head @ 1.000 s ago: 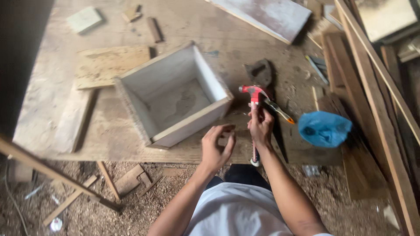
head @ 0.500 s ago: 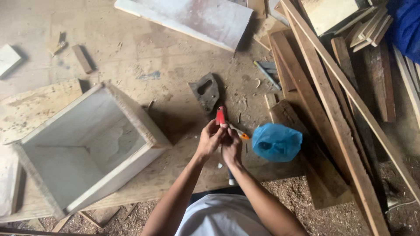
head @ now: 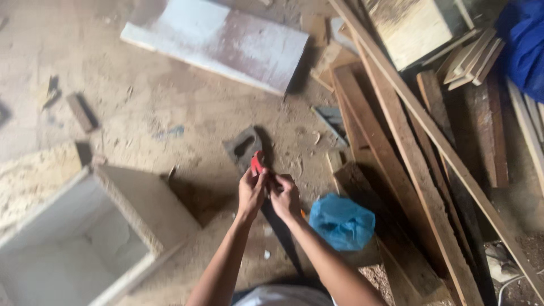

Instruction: The person positions a rectangular wood panel against a wooden box frame, repeatedly lifting and lowering it to check fit. They use a marker to mark the panel while holding it in place, then set the panel aside.

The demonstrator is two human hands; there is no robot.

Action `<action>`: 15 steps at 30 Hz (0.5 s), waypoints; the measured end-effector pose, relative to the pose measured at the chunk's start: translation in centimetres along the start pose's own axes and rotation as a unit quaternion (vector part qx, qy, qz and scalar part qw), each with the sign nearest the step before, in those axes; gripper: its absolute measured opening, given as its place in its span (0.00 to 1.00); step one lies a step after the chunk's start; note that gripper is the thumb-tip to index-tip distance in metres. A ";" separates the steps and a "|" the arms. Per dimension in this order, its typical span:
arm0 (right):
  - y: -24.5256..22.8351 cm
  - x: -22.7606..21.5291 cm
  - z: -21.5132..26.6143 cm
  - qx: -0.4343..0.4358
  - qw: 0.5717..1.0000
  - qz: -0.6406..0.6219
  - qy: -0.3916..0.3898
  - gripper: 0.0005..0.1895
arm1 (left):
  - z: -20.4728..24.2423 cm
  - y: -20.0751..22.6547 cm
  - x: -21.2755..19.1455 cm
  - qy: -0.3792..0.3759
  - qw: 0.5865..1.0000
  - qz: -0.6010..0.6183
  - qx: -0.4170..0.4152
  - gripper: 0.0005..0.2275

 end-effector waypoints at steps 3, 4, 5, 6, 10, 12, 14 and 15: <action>1.4 0.4 -3.7 0.034 0.998 -0.004 -0.049 0.11 | -2.3 0.1 -0.5 0.029 0.999 -0.008 -0.032 0.12; 1.8 0.5 -4.5 0.013 0.999 -0.015 -0.036 0.12 | -3.0 0.0 -0.8 0.033 0.999 -0.024 -0.036 0.13; 2.1 0.5 -5.9 -0.013 0.999 -0.026 -0.023 0.12 | -4.3 0.1 -0.8 0.037 0.998 -0.038 -0.036 0.14; 2.5 0.7 -7.5 -0.039 0.999 -0.037 -0.010 0.12 | -5.5 0.1 -0.7 0.037 0.998 -0.038 -0.025 0.14; 5.3 2.9 -13.9 0.057 0.994 -0.098 -0.008 0.12 | -8.4 -0.5 -1.1 0.075 0.995 -0.008 -0.059 0.14; 6.9 3.9 -17.5 0.087 0.989 -0.116 0.006 0.13 | -10.0 -0.6 -0.9 0.096 0.993 0.004 -0.075 0.13; 8.4 4.6 -21.3 0.141 0.986 -0.088 0.029 0.14 | -11.7 -0.5 -0.6 0.108 0.993 -0.002 -0.052 0.11; 9.2 5.0 -22.6 0.172 0.982 -0.073 0.036 0.15 | -12.2 -0.6 -0.7 0.110 0.992 0.013 -0.054 0.11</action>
Point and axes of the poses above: each hand's wrist, its own z-axis away from the middle knuckle, its own x-axis out of the palm, y = z × x, the point moved 1 cm from there along -z, towards the middle knuckle, and after that the axes turned 1 degree about x, right-handed, at the moved point
